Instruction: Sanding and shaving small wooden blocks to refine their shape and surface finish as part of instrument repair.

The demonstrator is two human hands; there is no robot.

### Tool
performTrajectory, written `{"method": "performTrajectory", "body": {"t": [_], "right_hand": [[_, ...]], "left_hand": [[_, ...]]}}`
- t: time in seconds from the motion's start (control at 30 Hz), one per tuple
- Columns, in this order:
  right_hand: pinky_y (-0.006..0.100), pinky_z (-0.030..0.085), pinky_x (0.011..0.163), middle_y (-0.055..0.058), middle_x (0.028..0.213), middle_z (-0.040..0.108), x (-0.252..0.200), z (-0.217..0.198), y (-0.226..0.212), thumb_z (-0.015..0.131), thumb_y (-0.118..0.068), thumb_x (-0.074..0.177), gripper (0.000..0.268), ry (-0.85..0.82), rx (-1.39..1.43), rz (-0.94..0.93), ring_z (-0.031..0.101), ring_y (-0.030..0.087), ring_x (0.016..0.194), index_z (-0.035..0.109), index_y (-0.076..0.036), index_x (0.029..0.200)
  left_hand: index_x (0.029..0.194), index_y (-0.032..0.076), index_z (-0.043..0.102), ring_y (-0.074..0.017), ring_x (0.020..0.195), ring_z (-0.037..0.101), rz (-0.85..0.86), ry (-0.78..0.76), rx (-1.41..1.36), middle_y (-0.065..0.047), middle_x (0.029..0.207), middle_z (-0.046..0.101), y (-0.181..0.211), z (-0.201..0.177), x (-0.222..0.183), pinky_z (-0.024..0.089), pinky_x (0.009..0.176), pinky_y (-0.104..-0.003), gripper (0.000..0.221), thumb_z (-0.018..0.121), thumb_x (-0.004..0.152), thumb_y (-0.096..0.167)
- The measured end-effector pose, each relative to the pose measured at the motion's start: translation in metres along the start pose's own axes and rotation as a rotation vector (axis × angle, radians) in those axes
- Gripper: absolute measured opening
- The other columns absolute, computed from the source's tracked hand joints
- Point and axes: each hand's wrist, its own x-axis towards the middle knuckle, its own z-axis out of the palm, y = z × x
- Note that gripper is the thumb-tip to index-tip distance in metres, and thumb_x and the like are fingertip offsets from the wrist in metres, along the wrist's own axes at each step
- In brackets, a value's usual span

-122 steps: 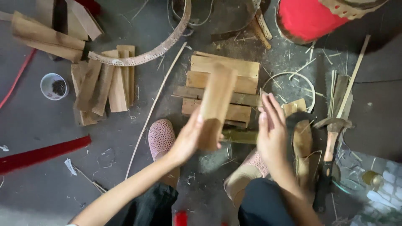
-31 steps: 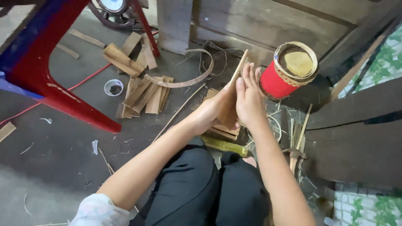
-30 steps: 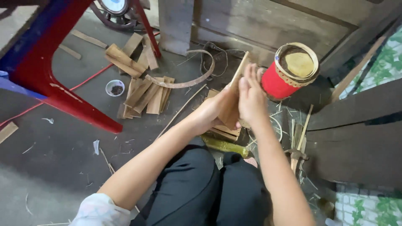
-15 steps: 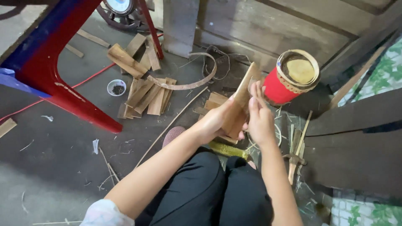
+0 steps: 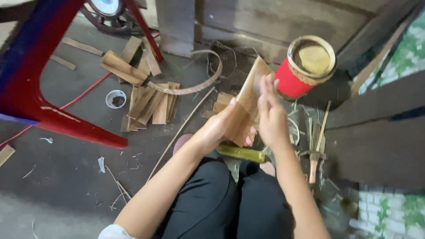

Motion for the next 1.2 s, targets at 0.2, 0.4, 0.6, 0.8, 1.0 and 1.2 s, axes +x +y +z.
{"method": "performTrajectory", "body": {"t": [0.2,0.4,0.6,0.8,1.0,1.2], "right_hand": [[0.046,0.02,0.126,0.007,0.164,0.033,-0.003,0.013,0.036,0.036,-0.026,0.114,0.047,0.403,0.348,0.388,0.028,0.024,0.152,0.033,-0.016,0.159],[0.052,0.015,0.126,0.018,0.165,0.029,-0.001,0.037,0.028,0.031,-0.02,0.113,0.046,0.185,0.453,0.206,0.02,0.033,0.153,0.035,-0.006,0.157],[0.048,0.025,0.124,0.013,0.162,0.036,-0.003,0.037,0.014,0.029,-0.027,0.111,0.052,0.027,0.204,0.251,0.034,0.032,0.149,0.025,-0.018,0.162],[0.051,0.02,0.124,0.019,0.165,0.027,0.0,0.028,-0.011,0.03,-0.027,0.111,0.053,-0.049,0.158,0.229,0.024,0.037,0.151,0.024,-0.014,0.162],[0.059,0.033,0.117,0.025,0.157,0.039,-0.011,0.013,-0.028,0.027,-0.03,0.111,0.054,-0.095,0.093,0.361,0.04,0.045,0.142,0.017,-0.023,0.163],[0.062,0.031,0.117,0.024,0.157,0.039,-0.018,-0.004,-0.042,0.029,-0.034,0.109,0.055,-0.147,0.003,0.385,0.039,0.047,0.141,0.016,-0.025,0.162]], "left_hand": [[0.157,0.002,0.034,-0.0417,0.141,0.045,0.182,0.035,0.113,-0.024,0.158,0.039,0.032,0.033,-0.034,0.04,0.11,-0.062,0.088,0.061,0.09,0.051],[0.153,0.021,0.051,-0.0345,0.136,0.053,0.268,0.202,0.819,-0.014,0.141,0.063,-0.013,-0.025,0.037,0.042,0.109,-0.051,0.062,0.056,0.099,0.05],[0.153,0.018,0.045,-0.0447,0.128,0.056,0.286,0.306,1.039,-0.028,0.129,0.065,-0.008,-0.013,0.02,0.047,0.104,-0.056,0.06,0.049,0.1,0.044],[0.155,0.013,0.04,-0.0508,0.126,0.055,0.358,0.288,1.019,-0.036,0.126,0.063,0.007,0.006,0.003,0.044,0.106,-0.061,0.06,0.049,0.1,0.036],[0.154,0.011,0.038,-0.0502,0.128,0.054,0.381,0.286,0.952,-0.036,0.127,0.063,0.004,0.012,0.01,0.042,0.108,-0.061,0.06,0.047,0.101,0.036],[0.156,0.013,0.036,-0.0488,0.127,0.055,0.375,0.281,0.948,-0.036,0.125,0.064,-0.002,0.017,0.021,0.043,0.109,-0.059,0.062,0.047,0.101,0.039]]}}
